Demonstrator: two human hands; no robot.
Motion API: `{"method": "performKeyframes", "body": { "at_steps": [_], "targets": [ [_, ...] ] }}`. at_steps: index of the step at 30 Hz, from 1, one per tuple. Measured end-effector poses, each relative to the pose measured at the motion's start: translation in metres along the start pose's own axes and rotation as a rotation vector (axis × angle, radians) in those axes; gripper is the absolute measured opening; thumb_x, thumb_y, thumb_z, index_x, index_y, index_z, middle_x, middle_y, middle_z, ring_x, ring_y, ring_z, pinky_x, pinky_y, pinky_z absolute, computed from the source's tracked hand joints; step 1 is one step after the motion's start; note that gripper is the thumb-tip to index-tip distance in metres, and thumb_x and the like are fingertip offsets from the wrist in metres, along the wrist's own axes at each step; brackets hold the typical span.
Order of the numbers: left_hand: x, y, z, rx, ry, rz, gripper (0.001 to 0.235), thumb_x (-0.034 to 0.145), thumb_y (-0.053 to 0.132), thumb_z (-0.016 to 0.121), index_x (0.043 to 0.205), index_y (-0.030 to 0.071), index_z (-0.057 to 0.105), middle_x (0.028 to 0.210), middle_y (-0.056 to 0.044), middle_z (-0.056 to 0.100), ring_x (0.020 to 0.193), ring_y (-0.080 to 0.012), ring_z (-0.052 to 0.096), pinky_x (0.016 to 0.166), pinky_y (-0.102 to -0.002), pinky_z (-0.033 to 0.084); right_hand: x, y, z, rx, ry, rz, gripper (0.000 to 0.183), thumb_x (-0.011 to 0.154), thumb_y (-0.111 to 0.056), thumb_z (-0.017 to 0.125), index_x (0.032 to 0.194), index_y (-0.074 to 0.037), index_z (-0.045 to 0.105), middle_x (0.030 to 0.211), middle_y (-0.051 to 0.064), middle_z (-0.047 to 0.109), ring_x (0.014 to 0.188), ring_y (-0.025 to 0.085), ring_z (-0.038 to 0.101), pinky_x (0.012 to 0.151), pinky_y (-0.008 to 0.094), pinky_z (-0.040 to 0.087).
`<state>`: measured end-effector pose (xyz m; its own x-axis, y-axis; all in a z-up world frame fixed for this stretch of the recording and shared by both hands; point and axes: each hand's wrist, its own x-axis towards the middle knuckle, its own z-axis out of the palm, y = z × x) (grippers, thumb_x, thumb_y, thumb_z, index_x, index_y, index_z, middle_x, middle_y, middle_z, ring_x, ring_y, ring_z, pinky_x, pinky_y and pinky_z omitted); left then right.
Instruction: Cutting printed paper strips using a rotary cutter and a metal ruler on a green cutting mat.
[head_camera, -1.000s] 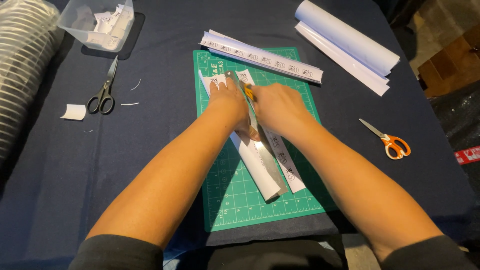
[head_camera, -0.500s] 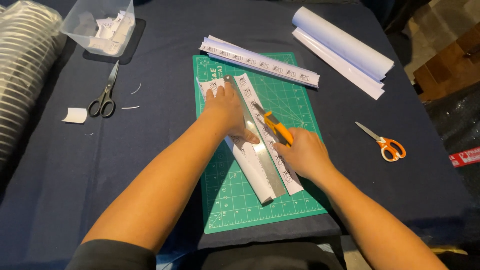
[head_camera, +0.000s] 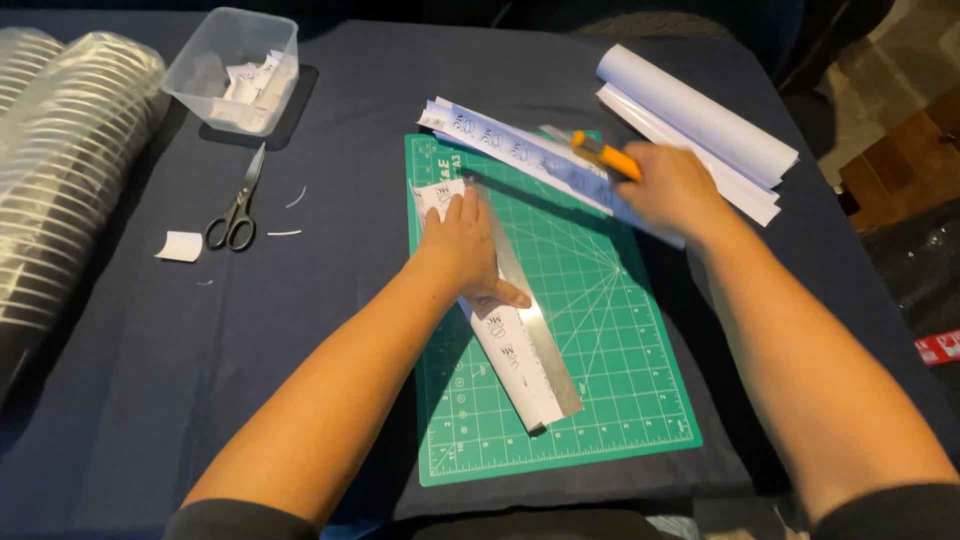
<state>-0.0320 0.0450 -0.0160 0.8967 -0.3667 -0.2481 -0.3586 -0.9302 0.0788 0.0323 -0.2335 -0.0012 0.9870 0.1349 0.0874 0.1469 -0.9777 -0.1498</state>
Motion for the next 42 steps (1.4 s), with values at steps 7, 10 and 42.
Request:
{"method": "performKeyframes", "body": {
  "at_steps": [7, 10, 42],
  "targets": [
    [0.012, -0.003, 0.010, 0.035, -0.027, 0.004, 0.156, 0.055, 0.104, 0.064, 0.161, -0.005, 0.027, 0.171, -0.024, 0.023, 0.159, -0.0361, 0.022, 0.123, -0.063, 0.026, 0.072, -0.029, -0.004, 0.088, -0.071, -0.004, 0.024, 0.086, -0.014, 0.073, 0.109, -0.013, 0.080, 0.098, 0.019, 0.076, 0.107, 0.047, 0.071, 0.088, 0.051, 0.054],
    [0.014, -0.001, 0.007, -0.005, -0.054, 0.013, 0.152, 0.061, 0.101, 0.066, 0.161, -0.006, 0.028, 0.171, -0.025, 0.024, 0.160, -0.0365, 0.022, 0.123, -0.062, 0.025, 0.088, -0.026, 0.010, 0.066, -0.077, 0.015, 0.028, 0.084, -0.019, 0.074, 0.110, -0.017, 0.081, 0.102, 0.021, 0.076, 0.113, 0.045, 0.069, 0.089, 0.054, 0.054],
    [-0.046, -0.030, 0.052, 0.186, 0.037, 0.116, 0.112, 0.093, 0.085, 0.028, 0.165, 0.000, 0.020, 0.174, -0.022, 0.017, 0.161, -0.0366, 0.014, 0.129, -0.060, 0.005, -0.136, -0.100, 0.008, 0.422, -0.208, 0.250, 0.027, 0.085, -0.025, 0.081, 0.107, -0.010, 0.081, 0.078, 0.012, 0.070, 0.077, 0.029, 0.069, 0.065, 0.034, 0.047]
  ]
}}
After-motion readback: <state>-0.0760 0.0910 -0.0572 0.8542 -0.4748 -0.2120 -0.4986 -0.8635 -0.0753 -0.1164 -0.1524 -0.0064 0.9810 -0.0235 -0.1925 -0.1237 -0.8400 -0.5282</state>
